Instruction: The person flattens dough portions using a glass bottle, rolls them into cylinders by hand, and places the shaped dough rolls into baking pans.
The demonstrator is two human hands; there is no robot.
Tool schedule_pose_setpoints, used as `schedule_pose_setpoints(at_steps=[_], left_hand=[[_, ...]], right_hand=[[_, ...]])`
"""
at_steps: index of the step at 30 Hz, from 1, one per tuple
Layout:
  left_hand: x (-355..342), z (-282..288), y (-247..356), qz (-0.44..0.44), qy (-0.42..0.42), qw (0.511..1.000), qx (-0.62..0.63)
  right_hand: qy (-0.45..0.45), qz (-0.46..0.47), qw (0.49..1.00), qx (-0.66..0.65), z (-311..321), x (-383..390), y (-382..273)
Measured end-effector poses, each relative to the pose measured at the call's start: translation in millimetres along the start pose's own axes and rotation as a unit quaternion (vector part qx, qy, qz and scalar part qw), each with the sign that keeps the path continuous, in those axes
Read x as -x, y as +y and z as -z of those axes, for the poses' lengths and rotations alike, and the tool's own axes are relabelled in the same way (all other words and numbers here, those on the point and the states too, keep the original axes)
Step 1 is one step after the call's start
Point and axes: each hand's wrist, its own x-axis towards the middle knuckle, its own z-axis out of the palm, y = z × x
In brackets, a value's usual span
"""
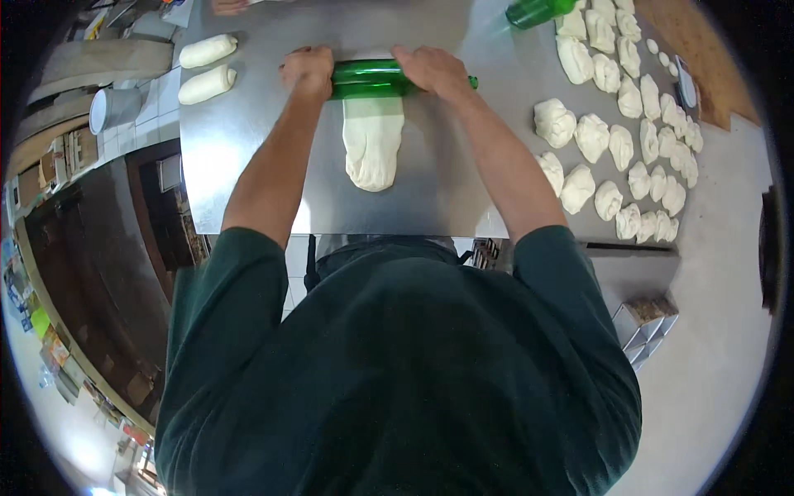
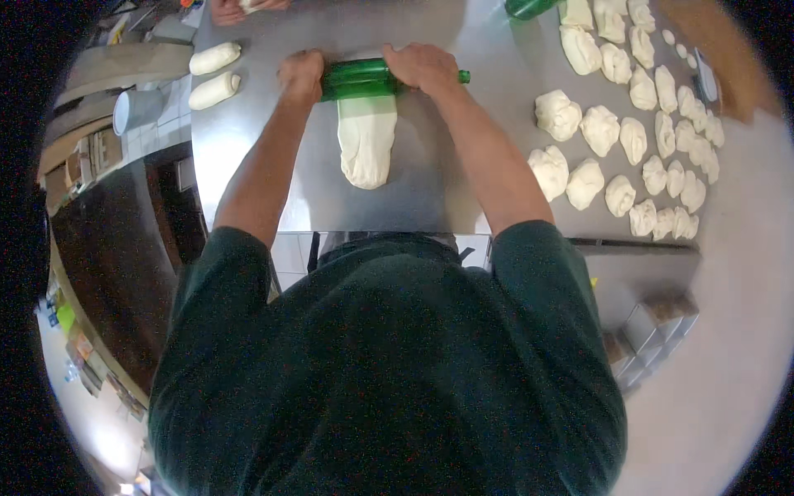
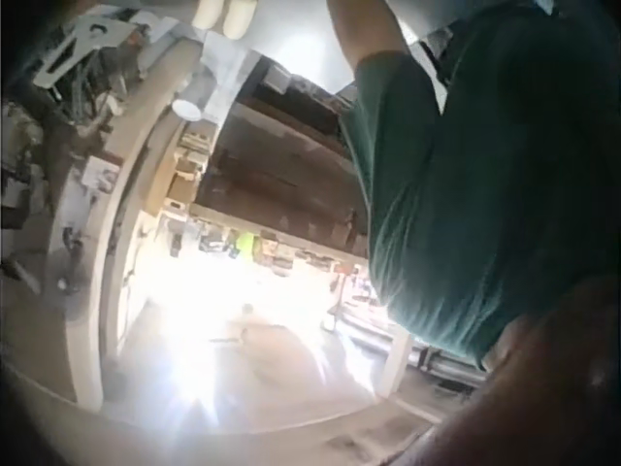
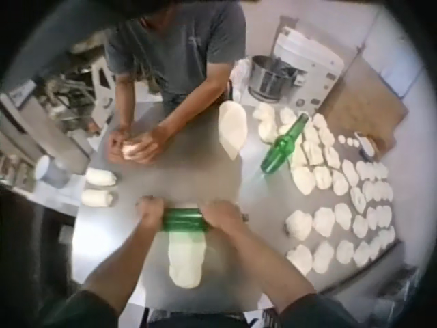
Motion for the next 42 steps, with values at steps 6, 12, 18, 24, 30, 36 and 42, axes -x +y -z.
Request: schedule_pose_setpoints(at_steps=[6,12,18,24,30,36,42], left_hand=[[19.5,20.4,13.1,-0.073,-0.067,0.992,-0.076],[115.2,46.4,-38.6,-0.337,0.051,0.932,-0.122],[173.0,102.8,-106.2,-0.421,-0.233,0.866,0.139],[208.2,133.6,-135.9,-0.634,-0.107,0.749,0.161],[198.2,123.9,-105.0,-0.531,-0.099,0.835,0.108],[115.1,69.8,38.4,-0.140,-0.132,0.979,-0.069],[111.7,64.5,0.1,-0.460,0.098,0.881,-0.054]], right_hand=[[-0.262,-0.104,0.944,-0.170,26.0,5.4,6.3],[0.047,0.002,0.999,0.024,-43.4,113.2,12.4],[0.235,0.141,0.961,0.027,-97.4,218.4,21.5],[0.323,0.198,0.925,-0.003,-117.4,285.5,19.9],[0.333,0.178,0.926,-0.014,-101.9,248.8,12.1],[0.313,-0.009,0.950,0.005,-55.1,98.8,0.3],[0.455,0.087,0.884,-0.064,-61.4,98.4,-18.6]])
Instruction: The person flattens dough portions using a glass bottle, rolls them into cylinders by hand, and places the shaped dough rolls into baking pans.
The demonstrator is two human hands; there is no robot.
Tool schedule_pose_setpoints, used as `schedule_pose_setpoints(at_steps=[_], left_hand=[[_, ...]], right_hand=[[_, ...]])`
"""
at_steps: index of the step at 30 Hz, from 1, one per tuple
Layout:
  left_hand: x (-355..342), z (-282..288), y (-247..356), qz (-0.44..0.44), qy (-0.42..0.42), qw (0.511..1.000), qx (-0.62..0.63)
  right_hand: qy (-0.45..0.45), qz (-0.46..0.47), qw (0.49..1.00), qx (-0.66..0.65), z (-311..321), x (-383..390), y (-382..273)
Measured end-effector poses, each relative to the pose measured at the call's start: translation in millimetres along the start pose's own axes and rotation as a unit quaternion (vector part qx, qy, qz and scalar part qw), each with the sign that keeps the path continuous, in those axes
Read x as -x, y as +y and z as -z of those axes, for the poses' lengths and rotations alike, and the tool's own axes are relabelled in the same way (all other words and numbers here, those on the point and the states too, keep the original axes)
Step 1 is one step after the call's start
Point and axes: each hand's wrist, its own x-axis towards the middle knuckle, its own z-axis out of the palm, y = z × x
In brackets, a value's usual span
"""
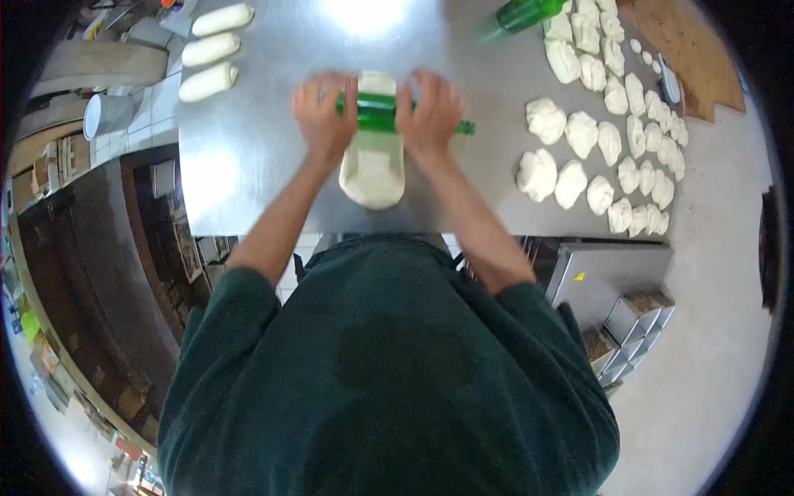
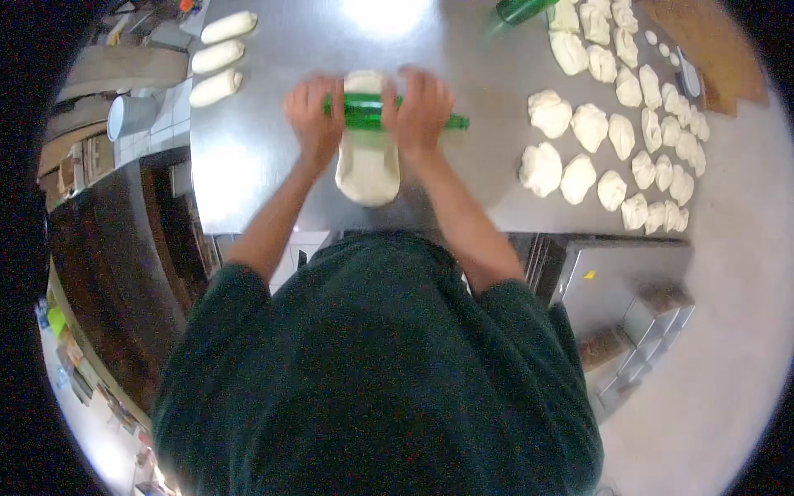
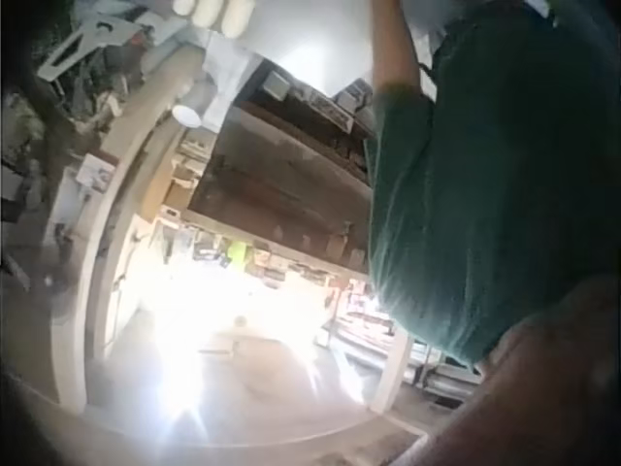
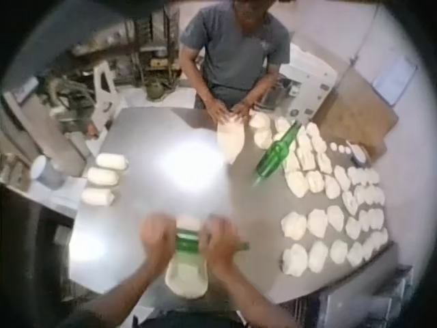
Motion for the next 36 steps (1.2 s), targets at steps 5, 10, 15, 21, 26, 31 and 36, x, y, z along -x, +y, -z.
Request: schedule_pose_setpoints(at_steps=[5,10,15,21,26,31,36], left_hand=[[0.8,-1.2,5.3,-0.063,-0.085,0.994,0.032],[-90.3,-31.3,12.9,0.122,-0.338,0.925,-0.123],[-28.6,-9.5,-7.1,-0.043,-0.033,0.997,0.054],[-80.5,-55.0,-20.3,0.075,-0.144,0.987,0.000],[-153.3,-83.9,-44.4,0.159,-0.413,0.895,-0.056],[-71.4,-11.4,-17.7,0.041,-0.192,0.976,0.098],[106.9,63.6,-18.7,0.002,-0.135,0.941,0.311]], right_hand=[[-0.138,-0.003,0.988,0.065,-15.6,-0.8,-7.4],[-0.208,-0.081,0.968,0.117,-57.4,-84.7,0.4],[-0.070,0.041,0.995,-0.057,-20.8,-52.0,4.2],[-0.357,-0.117,0.923,0.081,-41.0,-101.7,8.4],[-0.617,-0.218,0.755,0.032,-81.8,-175.2,22.9],[-0.394,-0.115,0.909,0.073,4.7,-95.5,-0.7],[-0.166,0.116,0.979,0.022,61.6,102.1,-0.7]])
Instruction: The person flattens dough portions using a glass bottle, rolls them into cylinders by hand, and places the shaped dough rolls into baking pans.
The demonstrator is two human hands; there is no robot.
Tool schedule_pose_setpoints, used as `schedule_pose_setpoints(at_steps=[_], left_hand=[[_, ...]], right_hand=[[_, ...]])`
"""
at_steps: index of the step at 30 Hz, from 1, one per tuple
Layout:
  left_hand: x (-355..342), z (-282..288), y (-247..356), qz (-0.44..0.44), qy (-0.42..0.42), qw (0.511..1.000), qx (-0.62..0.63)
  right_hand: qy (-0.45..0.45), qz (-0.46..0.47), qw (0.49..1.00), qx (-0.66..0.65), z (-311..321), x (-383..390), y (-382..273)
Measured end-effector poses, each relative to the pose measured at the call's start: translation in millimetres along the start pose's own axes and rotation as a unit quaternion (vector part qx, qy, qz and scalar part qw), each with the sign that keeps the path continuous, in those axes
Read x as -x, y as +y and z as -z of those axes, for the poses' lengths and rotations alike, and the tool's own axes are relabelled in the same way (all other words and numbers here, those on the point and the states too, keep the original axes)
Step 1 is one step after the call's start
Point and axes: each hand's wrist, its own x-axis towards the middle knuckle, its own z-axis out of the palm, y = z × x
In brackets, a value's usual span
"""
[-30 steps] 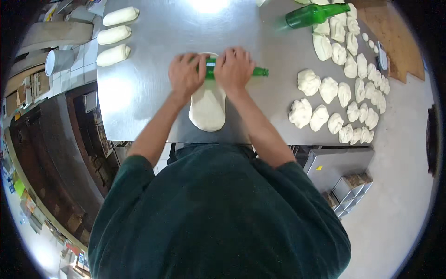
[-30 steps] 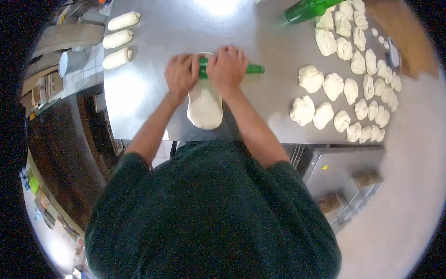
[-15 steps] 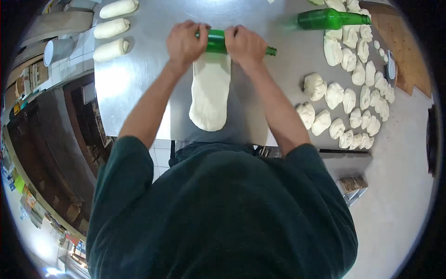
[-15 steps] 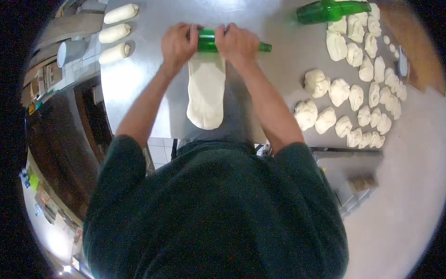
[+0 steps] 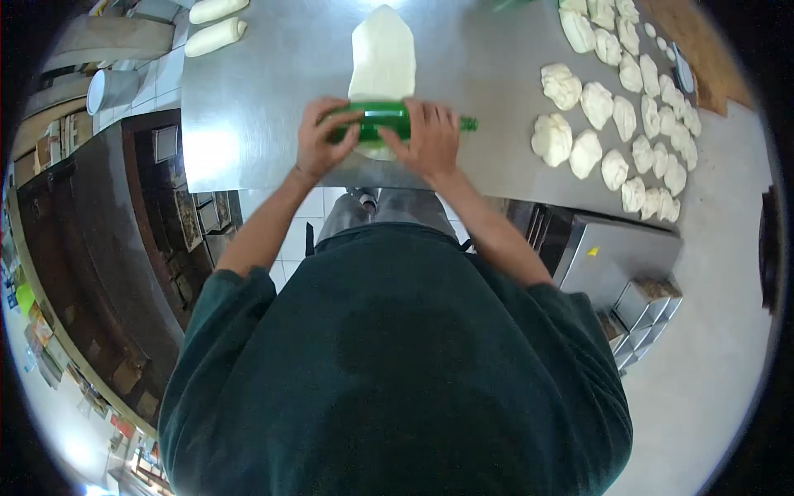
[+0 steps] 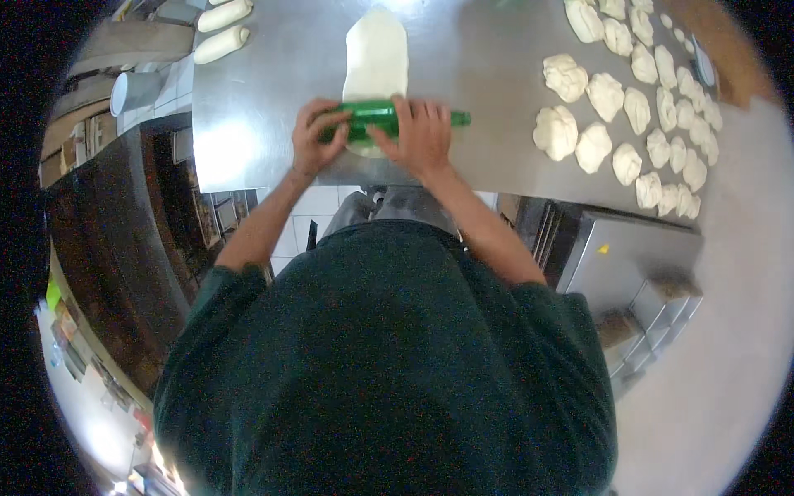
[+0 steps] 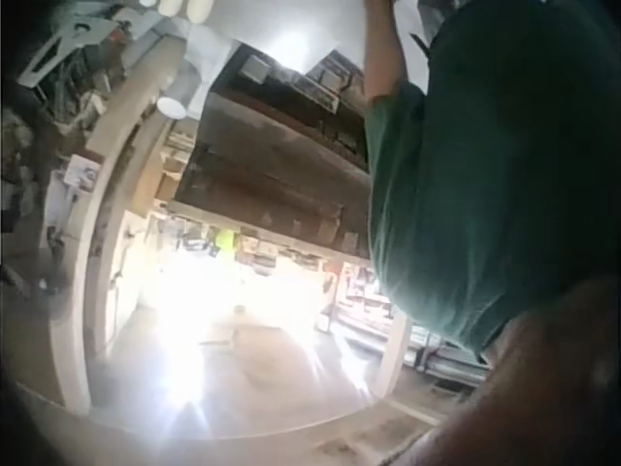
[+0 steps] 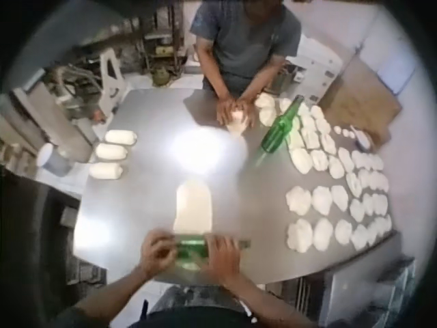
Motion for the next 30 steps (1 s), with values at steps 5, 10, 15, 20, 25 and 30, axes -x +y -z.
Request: schedule_pose_setpoints(at_steps=[5,10,15,20,25,30], left_hand=[[56.9,24.2,2.4,-0.197,-0.056,0.978,-0.049],[51.6,33.6,-1.3,-0.235,-0.112,0.960,-0.106],[-18.6,16.1,15.9,-0.130,-0.039,0.988,-0.074],[-122.2,-21.8,-14.7,0.180,-0.032,0.954,-0.236],[-162.7,-23.9,-21.7,0.163,0.080,0.954,-0.238],[-115.6,-39.3,-8.1,-0.049,0.042,0.946,-0.318]], right_hand=[[0.001,0.027,0.999,-0.018,31.7,58.0,-21.0],[0.064,0.019,0.995,-0.080,34.3,53.7,-19.9],[0.036,0.016,0.996,-0.077,27.1,-15.6,4.3],[0.010,-0.138,0.989,0.048,-26.5,-113.0,31.0],[0.076,-0.150,0.985,-0.031,-33.9,-157.4,42.7],[0.078,-0.112,0.991,0.011,-43.8,-116.6,10.0]])
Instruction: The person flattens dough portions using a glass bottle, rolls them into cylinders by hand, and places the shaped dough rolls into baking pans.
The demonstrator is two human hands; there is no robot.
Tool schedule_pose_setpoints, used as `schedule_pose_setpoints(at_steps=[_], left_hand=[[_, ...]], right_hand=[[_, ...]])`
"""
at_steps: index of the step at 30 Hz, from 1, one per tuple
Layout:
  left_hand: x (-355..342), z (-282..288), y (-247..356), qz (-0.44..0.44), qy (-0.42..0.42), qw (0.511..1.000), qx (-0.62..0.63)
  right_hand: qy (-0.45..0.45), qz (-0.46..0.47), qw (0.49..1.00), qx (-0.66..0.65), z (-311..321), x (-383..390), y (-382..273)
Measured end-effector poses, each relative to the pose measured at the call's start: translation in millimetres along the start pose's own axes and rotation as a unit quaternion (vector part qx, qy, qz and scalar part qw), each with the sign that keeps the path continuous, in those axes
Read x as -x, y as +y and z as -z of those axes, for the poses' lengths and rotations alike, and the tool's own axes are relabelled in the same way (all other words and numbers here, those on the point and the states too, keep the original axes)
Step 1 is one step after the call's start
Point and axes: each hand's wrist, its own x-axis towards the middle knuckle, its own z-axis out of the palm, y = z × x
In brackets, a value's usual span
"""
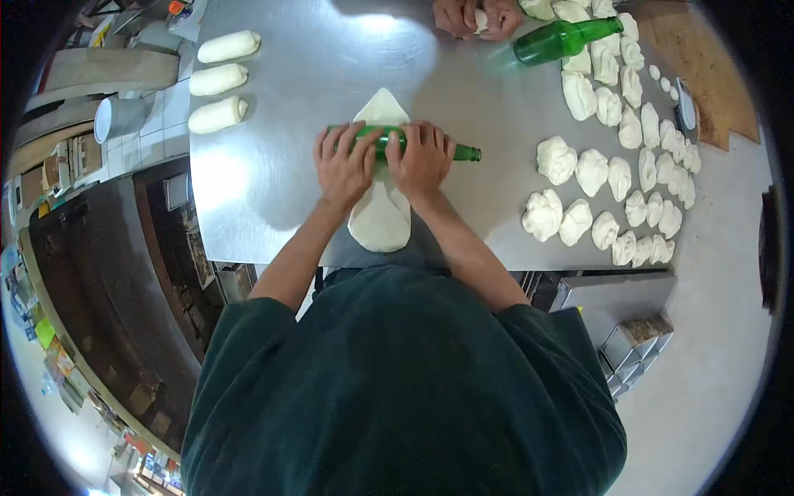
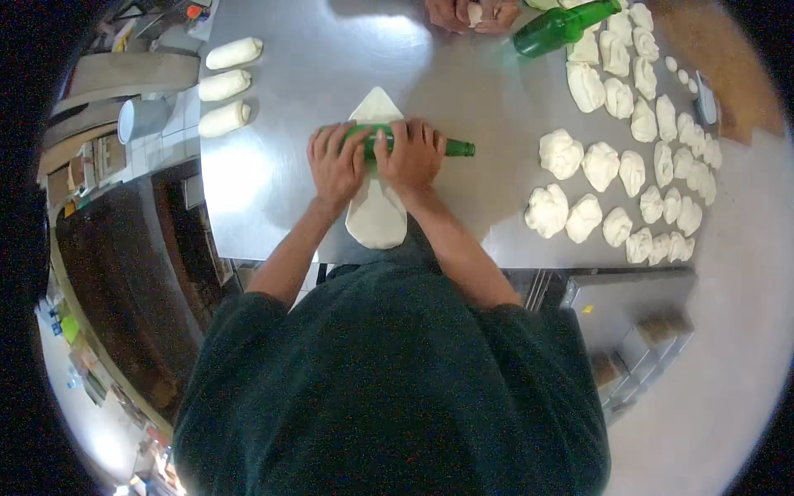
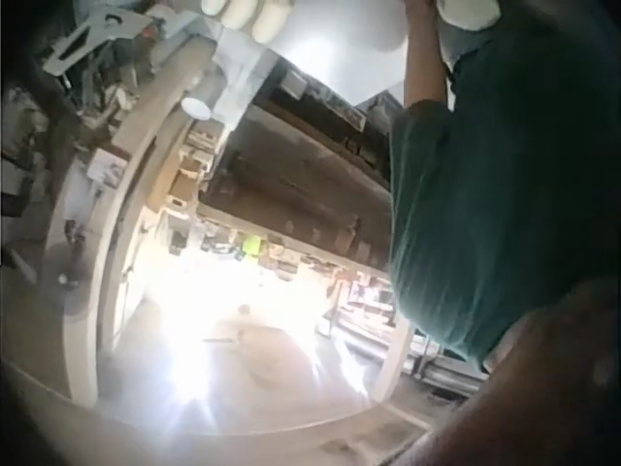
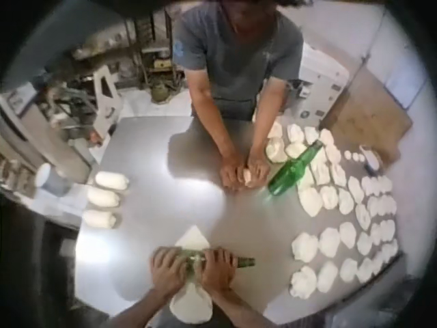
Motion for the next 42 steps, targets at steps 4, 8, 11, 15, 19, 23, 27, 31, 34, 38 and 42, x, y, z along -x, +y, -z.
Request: schedule_pose_setpoints(at_steps=[4,8,11,15,19,23,27,31,34,38,42], left_hand=[[-80.0,-13.9,-19.1,0.071,-0.205,0.975,-0.043],[-144.7,-53.0,-38.4,0.190,-0.242,0.948,-0.080],[-135.0,-52.7,-51.8,0.274,-0.255,0.927,-0.034],[-141.3,-54.8,-68.1,0.341,-0.134,0.930,0.037],[-121.5,-51.2,-80.5,0.438,-0.201,0.860,0.165],[-69.2,-14.6,-33.6,0.387,-0.132,0.886,0.221],[20.7,10.2,-24.0,0.144,0.027,0.954,0.261],[77.2,37.6,-21.1,0.015,-0.013,0.967,0.255],[113.6,52.8,-22.6,-0.082,-0.046,0.965,0.246],[149.0,63.3,-23.2,-0.182,-0.029,0.956,0.229],[136.8,73.6,-20.5,-0.196,-0.026,0.957,0.211]], right_hand=[[-0.109,-0.085,0.989,0.046,-14.5,-77.5,-6.1],[-0.160,-0.138,0.977,0.032,-59.9,-138.0,23.0],[-0.184,-0.128,0.974,0.023,-51.9,-128.9,29.4],[-0.138,-0.052,0.987,0.056,-22.2,-144.7,41.4],[-0.303,-0.148,0.941,0.014,-19.1,-133.0,41.9],[-0.257,-0.116,0.959,0.038,9.5,-69.0,36.8],[-0.120,0.008,0.992,0.042,28.4,20.5,28.7],[-0.039,0.088,0.995,-0.017,62.8,88.5,25.9],[-0.019,0.113,0.993,-0.042,83.8,128.0,19.5],[-0.032,0.078,0.993,-0.084,87.5,164.2,20.4],[-0.052,0.078,0.992,-0.089,99.1,154.0,16.2]])
